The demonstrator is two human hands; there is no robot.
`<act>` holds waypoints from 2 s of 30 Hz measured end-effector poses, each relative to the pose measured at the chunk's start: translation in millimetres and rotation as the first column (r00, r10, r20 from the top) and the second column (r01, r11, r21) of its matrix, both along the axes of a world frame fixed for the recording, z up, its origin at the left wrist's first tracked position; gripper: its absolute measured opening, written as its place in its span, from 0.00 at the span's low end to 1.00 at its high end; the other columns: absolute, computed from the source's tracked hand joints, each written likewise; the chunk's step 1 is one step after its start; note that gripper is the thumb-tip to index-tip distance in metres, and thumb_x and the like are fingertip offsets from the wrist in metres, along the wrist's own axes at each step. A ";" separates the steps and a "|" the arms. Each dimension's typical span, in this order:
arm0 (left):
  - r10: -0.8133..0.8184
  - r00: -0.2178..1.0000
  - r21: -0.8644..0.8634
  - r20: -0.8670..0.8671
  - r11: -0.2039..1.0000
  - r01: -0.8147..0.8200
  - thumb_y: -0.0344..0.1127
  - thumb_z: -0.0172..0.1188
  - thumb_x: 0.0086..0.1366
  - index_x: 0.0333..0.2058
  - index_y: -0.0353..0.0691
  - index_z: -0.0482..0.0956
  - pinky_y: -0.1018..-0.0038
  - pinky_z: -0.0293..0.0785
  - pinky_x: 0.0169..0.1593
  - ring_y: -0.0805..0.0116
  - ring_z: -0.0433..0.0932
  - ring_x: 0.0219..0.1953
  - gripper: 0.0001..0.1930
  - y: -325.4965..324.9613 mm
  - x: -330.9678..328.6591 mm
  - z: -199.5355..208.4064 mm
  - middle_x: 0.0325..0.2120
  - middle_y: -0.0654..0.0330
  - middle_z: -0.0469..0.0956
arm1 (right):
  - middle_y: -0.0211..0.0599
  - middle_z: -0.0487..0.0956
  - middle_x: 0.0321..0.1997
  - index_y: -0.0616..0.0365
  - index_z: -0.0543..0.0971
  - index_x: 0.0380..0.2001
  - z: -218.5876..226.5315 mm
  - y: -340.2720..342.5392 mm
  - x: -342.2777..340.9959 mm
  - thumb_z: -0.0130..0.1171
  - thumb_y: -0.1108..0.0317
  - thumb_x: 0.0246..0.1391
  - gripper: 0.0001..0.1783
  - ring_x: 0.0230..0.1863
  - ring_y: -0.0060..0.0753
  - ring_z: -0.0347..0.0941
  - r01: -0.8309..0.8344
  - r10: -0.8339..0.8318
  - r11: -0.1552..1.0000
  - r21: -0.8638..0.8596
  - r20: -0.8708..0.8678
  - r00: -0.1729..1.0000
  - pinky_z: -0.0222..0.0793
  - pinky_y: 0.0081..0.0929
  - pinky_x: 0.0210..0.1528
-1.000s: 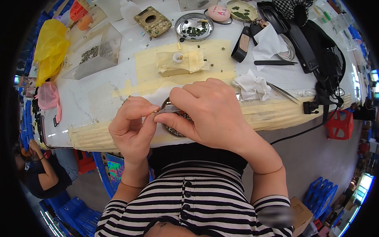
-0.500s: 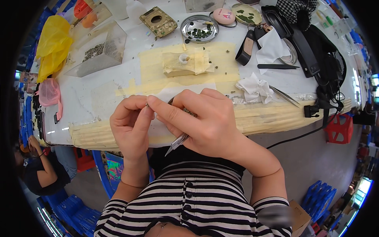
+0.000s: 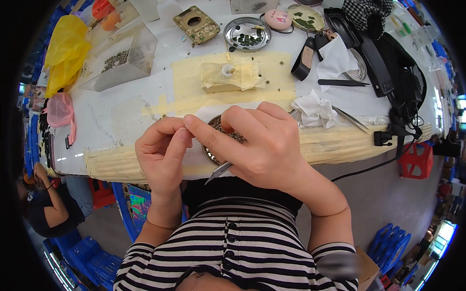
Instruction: Assembling small metal components using tweezers at a workbench.
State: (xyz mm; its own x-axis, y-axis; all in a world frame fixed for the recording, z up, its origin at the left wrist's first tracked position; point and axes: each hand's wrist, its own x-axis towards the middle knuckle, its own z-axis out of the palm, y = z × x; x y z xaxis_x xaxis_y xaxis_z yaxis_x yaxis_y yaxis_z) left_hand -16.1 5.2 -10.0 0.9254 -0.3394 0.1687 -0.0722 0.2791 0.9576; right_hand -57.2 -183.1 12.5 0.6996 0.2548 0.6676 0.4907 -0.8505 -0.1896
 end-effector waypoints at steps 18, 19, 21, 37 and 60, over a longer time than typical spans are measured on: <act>0.013 0.985 0.017 0.173 1.000 -0.016 0.15 0.62 0.59 0.37 0.29 0.84 0.75 0.74 0.43 0.69 0.80 0.36 0.09 -1.6 4.8 -3.4 0.34 0.56 0.83 | 0.29 0.71 0.23 0.53 0.73 0.25 11.8 2.3 4.8 0.70 0.44 0.47 0.25 0.24 0.36 0.68 0.072 -0.053 0.994 0.082 -0.215 0.975 0.59 0.32 0.30; 0.024 0.977 0.052 0.214 0.998 -0.036 0.15 0.63 0.58 0.38 0.30 0.84 0.75 0.73 0.42 0.69 0.79 0.36 0.09 -1.6 5.0 -3.7 0.33 0.56 0.83 | 0.29 0.71 0.22 0.53 0.73 0.25 12.5 2.1 5.5 0.70 0.44 0.47 0.25 0.23 0.36 0.68 0.078 -0.061 0.995 0.070 -0.212 0.975 0.59 0.32 0.30; 0.055 0.933 0.132 0.357 0.985 -0.109 0.16 0.64 0.57 0.38 0.30 0.84 0.75 0.73 0.41 0.67 0.79 0.34 0.10 -2.7 4.8 -5.9 0.32 0.57 0.82 | 0.29 0.70 0.21 0.53 0.72 0.24 13.3 0.5 6.8 0.69 0.44 0.47 0.25 0.23 0.36 0.68 0.093 -0.082 0.995 0.042 -0.208 0.975 0.59 0.32 0.29; 0.041 0.853 0.236 0.520 0.953 -0.189 0.18 0.67 0.55 0.40 0.32 0.85 0.74 0.72 0.38 0.65 0.77 0.33 0.12 -5.5 3.6 -4.8 0.29 0.58 0.80 | 0.30 0.70 0.22 0.53 0.71 0.24 10.9 -5.8 5.2 0.67 0.43 0.49 0.25 0.25 0.38 0.70 0.077 -0.067 0.996 0.034 -0.248 0.967 0.61 0.33 0.30; 0.018 0.820 0.263 0.572 0.943 -0.204 0.17 0.67 0.54 0.40 0.34 0.86 0.74 0.71 0.36 0.66 0.76 0.31 0.13 -7.5 3.6 -2.2 0.27 0.59 0.79 | 0.30 0.71 0.20 0.53 0.71 0.24 9.9 -12.3 3.1 0.68 0.41 0.48 0.26 0.21 0.38 0.67 0.057 -0.046 0.998 0.034 -0.264 0.963 0.61 0.33 0.28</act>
